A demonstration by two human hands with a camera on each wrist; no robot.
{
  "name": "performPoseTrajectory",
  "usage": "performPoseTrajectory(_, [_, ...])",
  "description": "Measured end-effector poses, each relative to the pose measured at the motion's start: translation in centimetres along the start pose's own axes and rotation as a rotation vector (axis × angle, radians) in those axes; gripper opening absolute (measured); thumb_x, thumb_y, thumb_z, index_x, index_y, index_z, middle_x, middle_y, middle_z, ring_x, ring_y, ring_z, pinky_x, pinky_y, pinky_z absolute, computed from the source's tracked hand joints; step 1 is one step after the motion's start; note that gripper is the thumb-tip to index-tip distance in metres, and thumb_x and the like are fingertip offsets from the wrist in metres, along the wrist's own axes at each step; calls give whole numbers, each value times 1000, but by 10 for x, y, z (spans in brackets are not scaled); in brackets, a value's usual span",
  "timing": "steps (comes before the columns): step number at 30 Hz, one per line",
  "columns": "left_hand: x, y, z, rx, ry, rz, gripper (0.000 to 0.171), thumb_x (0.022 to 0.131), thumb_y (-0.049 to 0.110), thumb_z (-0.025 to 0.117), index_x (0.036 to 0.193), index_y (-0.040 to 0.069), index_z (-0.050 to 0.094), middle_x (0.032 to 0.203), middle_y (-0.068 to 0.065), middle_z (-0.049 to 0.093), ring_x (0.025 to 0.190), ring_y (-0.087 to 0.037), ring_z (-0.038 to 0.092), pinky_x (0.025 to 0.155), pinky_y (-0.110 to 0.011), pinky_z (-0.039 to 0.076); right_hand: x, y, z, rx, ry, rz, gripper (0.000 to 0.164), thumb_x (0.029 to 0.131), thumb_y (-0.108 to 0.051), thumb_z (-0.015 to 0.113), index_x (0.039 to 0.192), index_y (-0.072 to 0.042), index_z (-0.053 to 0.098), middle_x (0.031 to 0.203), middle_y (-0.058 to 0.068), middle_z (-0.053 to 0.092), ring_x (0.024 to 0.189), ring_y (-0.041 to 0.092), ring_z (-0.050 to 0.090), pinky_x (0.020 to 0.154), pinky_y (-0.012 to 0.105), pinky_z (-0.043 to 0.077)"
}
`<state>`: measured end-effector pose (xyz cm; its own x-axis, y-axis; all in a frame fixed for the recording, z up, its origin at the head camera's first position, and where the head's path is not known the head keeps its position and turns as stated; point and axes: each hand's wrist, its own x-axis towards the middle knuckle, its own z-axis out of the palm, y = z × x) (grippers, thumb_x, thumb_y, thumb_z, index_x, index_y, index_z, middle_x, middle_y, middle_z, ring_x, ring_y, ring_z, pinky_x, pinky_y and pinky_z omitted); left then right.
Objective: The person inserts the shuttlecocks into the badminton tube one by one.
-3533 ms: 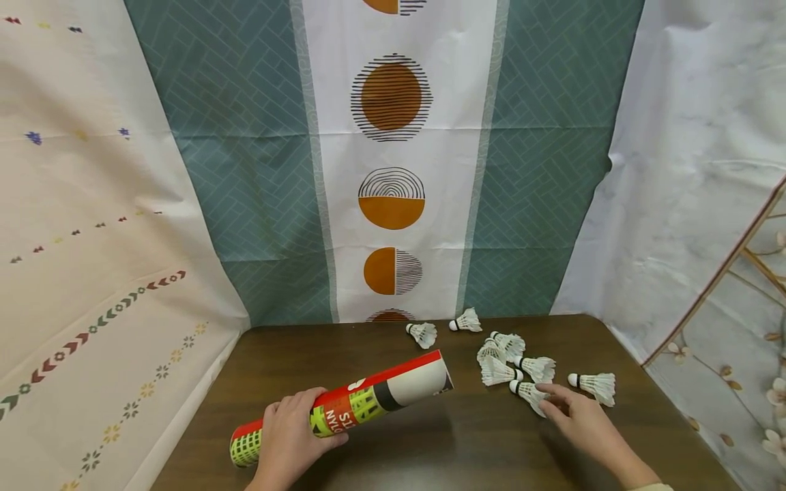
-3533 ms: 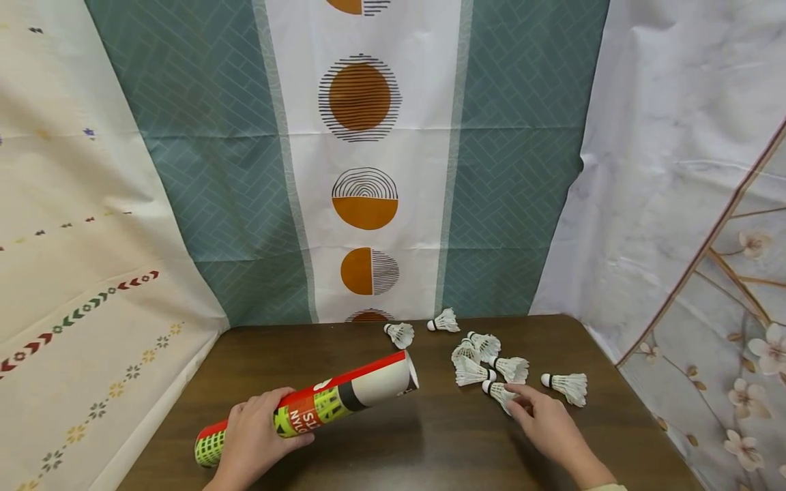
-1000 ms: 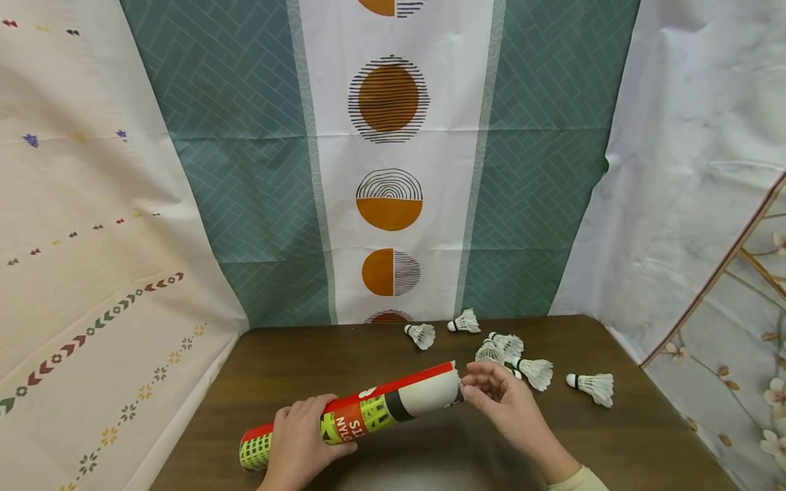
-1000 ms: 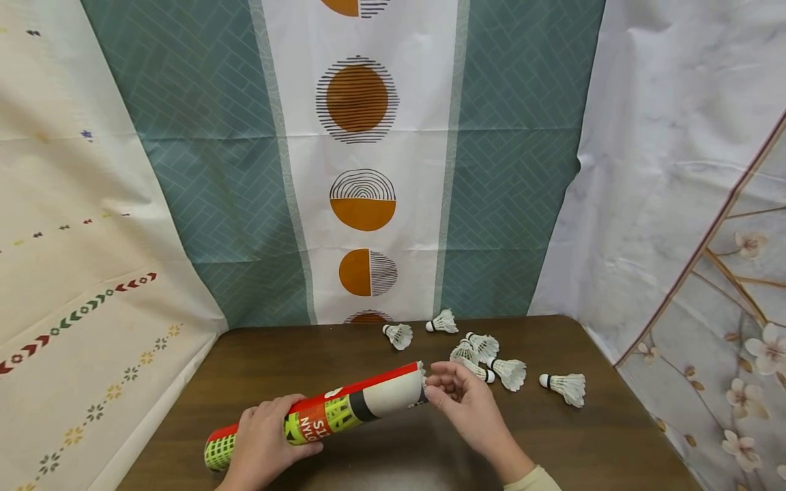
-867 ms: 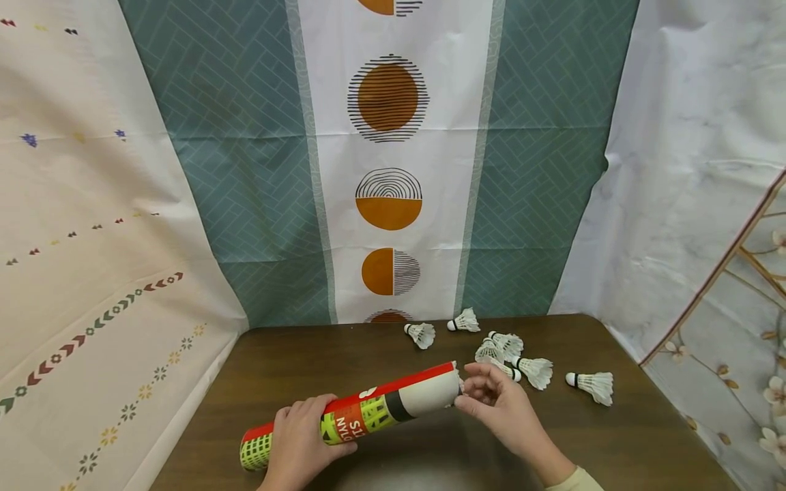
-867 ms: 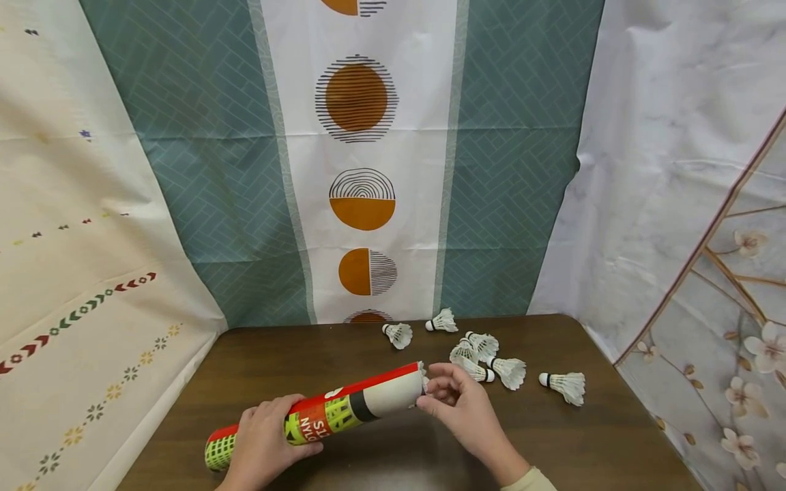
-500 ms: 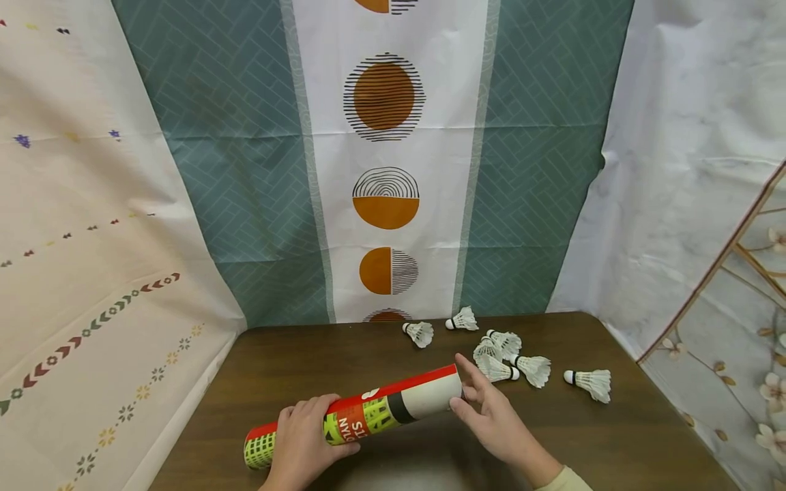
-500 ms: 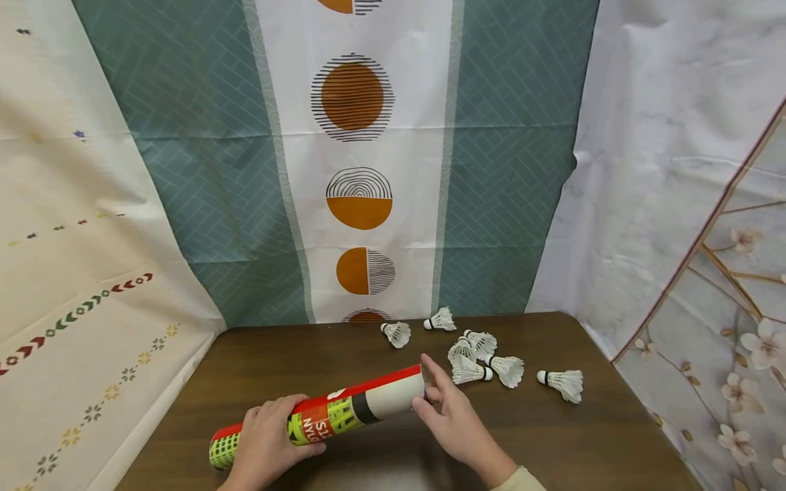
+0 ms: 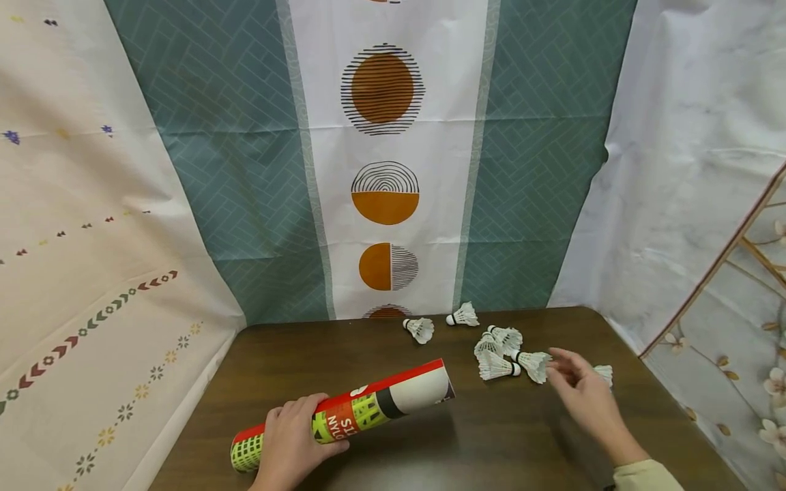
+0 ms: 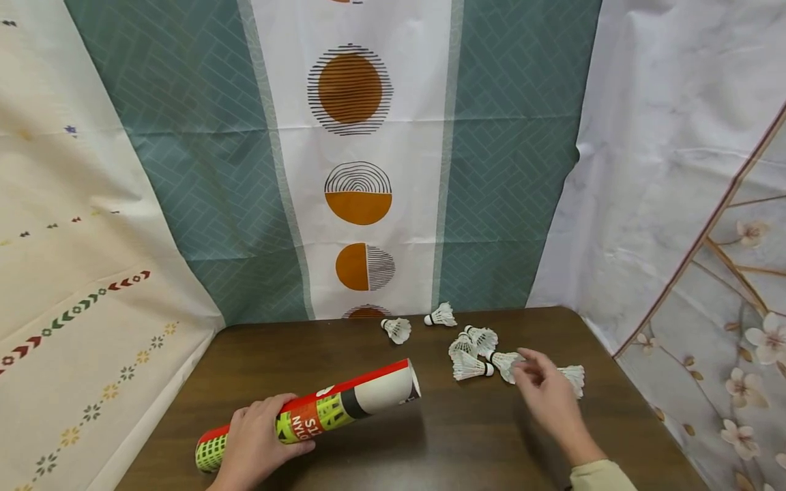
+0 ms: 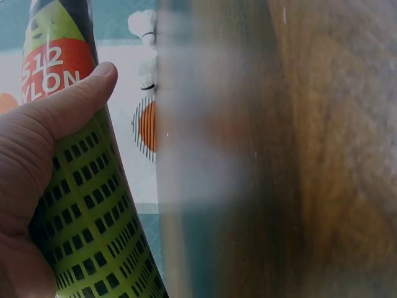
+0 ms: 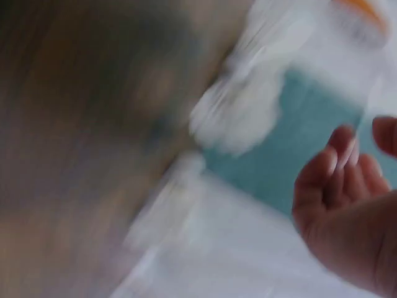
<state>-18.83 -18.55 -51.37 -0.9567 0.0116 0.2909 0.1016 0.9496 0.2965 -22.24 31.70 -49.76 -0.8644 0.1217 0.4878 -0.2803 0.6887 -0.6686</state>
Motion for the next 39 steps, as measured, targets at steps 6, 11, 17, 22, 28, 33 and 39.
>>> performPoseTrajectory(6, [2, -1, -3, 4, -6, -1, 89, 52, 63, 102, 124, 24, 68, 109, 2, 76, 96, -20, 64, 87, -47, 43, 11, 80, -53, -273, -36, 237, 50, 106, -27, 64, 144, 5, 57, 120, 33, 72, 96, 40, 75, 72, 46, 56])
performPoseTrajectory(11, [2, 0, -3, 6, 2, 12, 88, 52, 63, 102, 124, 25, 69, 107, 4, 76, 95, -17, 65, 86, -47, 44, 15, 110, -66, -256, -180, 312, 67, 109, -39, 59, 152, 10, 44, 124, 37, 71, 112, 58, 69, 83, 63, 56])
performPoseTrajectory(17, [2, -1, -1, 10, -1, 17, 88, 52, 64, 102, 123, 25, 69, 107, 5, 76, 95, -16, 65, 87, -48, 45, 15, 117, -63, -249, -165, 264, 61, 107, -30, 66, 149, 10, 47, 115, 33, 75, 104, 54, 73, 80, 60, 58])
performPoseTrajectory(22, [2, -2, 0, 10, -5, 19, 88, 53, 65, 101, 124, 25, 69, 107, 5, 76, 95, -15, 65, 87, -48, 46, 17, 115, -58, -289, -125, 209, 49, 101, -16, 71, 141, 7, 57, 107, 27, 79, 99, 50, 75, 72, 50, 57])
performPoseTrajectory(28, [2, -1, -1, 5, -18, 10, 88, 53, 65, 101, 124, 26, 68, 107, 5, 75, 96, -15, 65, 88, -48, 45, 19, 116, -60, -281, -149, 235, 48, 102, -19, 72, 142, 4, 59, 108, 24, 80, 99, 45, 76, 70, 39, 55])
performPoseTrajectory(33, [2, 0, -3, 0, -26, 3, 87, 53, 64, 101, 124, 25, 69, 107, 5, 76, 96, -15, 65, 88, -48, 45, 21, 108, -68, -226, -126, 276, 54, 103, -25, 72, 147, 1, 57, 111, 25, 80, 87, 10, 74, 63, 17, 44])
performPoseTrajectory(39, [0, 0, -2, 14, -21, 5, 88, 53, 65, 101, 124, 25, 69, 107, 4, 76, 97, -16, 65, 89, -49, 46, 27, 83, -71, -116, -110, 301, 70, 102, -32, 73, 159, -3, 46, 102, 11, 84, 77, -25, 48, 61, 17, 45])
